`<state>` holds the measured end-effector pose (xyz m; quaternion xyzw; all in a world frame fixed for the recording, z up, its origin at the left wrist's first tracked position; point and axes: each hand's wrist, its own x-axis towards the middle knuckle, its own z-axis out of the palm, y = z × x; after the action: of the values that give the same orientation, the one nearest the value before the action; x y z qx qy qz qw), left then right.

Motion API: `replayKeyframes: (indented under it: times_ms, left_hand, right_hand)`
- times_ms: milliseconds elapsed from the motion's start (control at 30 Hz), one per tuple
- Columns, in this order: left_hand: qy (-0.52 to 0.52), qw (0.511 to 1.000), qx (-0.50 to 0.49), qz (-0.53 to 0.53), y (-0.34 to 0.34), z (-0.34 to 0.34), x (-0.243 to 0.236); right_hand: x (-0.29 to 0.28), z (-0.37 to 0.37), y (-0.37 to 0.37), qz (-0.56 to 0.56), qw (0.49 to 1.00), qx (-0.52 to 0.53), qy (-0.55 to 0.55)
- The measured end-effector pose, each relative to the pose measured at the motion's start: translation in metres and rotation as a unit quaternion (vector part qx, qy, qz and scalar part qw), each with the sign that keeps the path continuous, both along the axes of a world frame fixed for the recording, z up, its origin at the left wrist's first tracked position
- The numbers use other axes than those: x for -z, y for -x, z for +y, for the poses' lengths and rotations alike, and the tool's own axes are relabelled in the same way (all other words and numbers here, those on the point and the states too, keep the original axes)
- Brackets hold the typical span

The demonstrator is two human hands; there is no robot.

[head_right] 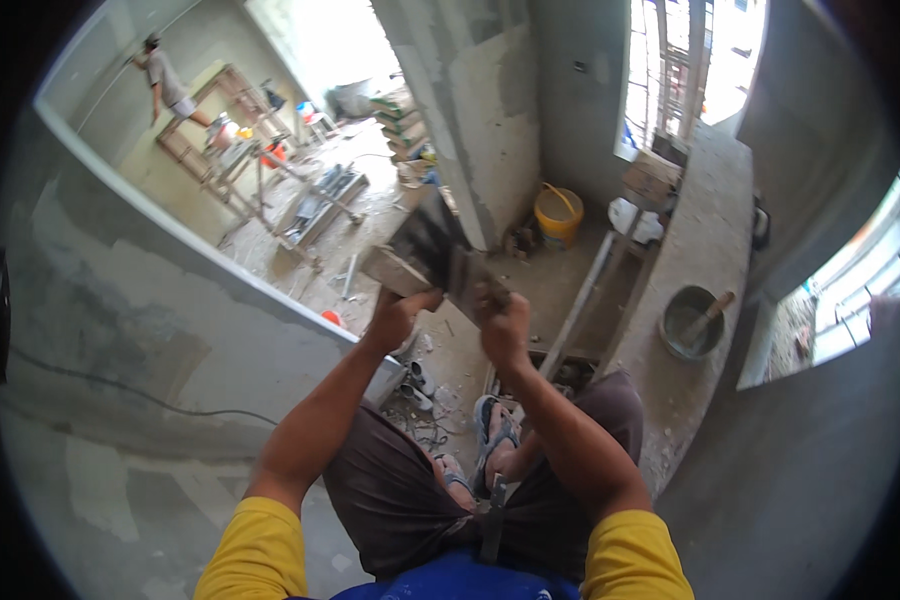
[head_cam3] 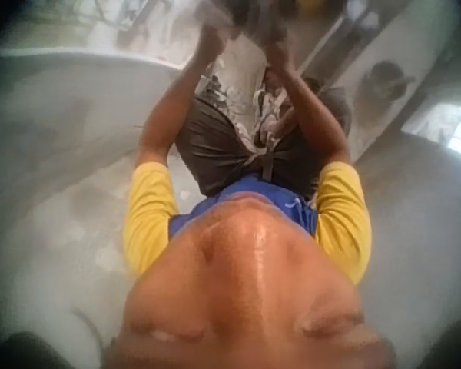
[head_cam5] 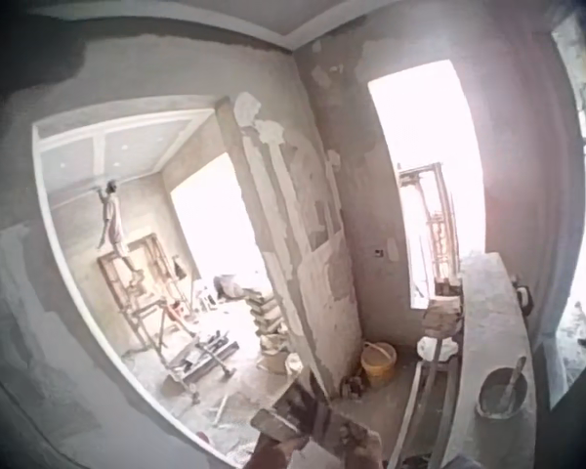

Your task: The person uses a trowel to apply and smooth plaster onto a small concrete surface while sitting. They pick up plaster from a container and spread it evenly across the surface.

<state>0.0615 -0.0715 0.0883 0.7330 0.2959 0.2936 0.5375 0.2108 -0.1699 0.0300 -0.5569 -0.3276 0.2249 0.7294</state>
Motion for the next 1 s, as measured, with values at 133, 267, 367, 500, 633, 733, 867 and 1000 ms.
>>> replayKeyframes:
  times_ms: [133,267,367,500,633,733,867,1000]
  left_hand:
    - [-0.037,0.999,-0.007,-0.039,-0.009,-0.016,-0.016]
    - [0.009,0.998,-0.005,-0.064,-0.004,-0.016,-0.020]
    - [0.026,0.999,0.025,0.000,-0.004,-0.009,-0.013]
    - [0.008,0.998,0.004,-0.063,-0.007,-0.014,-0.018]
    - [0.031,0.999,0.002,-0.012,-0.002,-0.009,-0.012]
    - [0.024,0.999,0.013,-0.028,-0.005,-0.010,-0.015]
    - [0.097,0.995,0.029,-0.011,-0.002,-0.003,-0.010]
    - [0.058,0.998,0.004,-0.014,-0.006,-0.007,-0.007]
  right_hand:
    - [0.002,0.000,-0.008,0.094,0.995,-0.008,0.040]
    - [-0.027,-0.007,0.008,0.052,0.999,-0.017,-0.001]
    - [-0.015,-0.004,-0.004,0.109,0.994,-0.022,0.010]
    - [-0.019,-0.012,0.006,-0.037,0.999,-0.019,-0.006]
    - [-0.025,-0.004,-0.001,0.168,0.985,-0.049,0.001]
    - [-0.027,-0.008,0.006,0.144,0.989,-0.037,-0.004]
    - [-0.018,-0.004,0.000,0.047,0.998,-0.029,-0.010]
    - [-0.023,-0.010,0.006,0.034,0.999,-0.017,0.019]
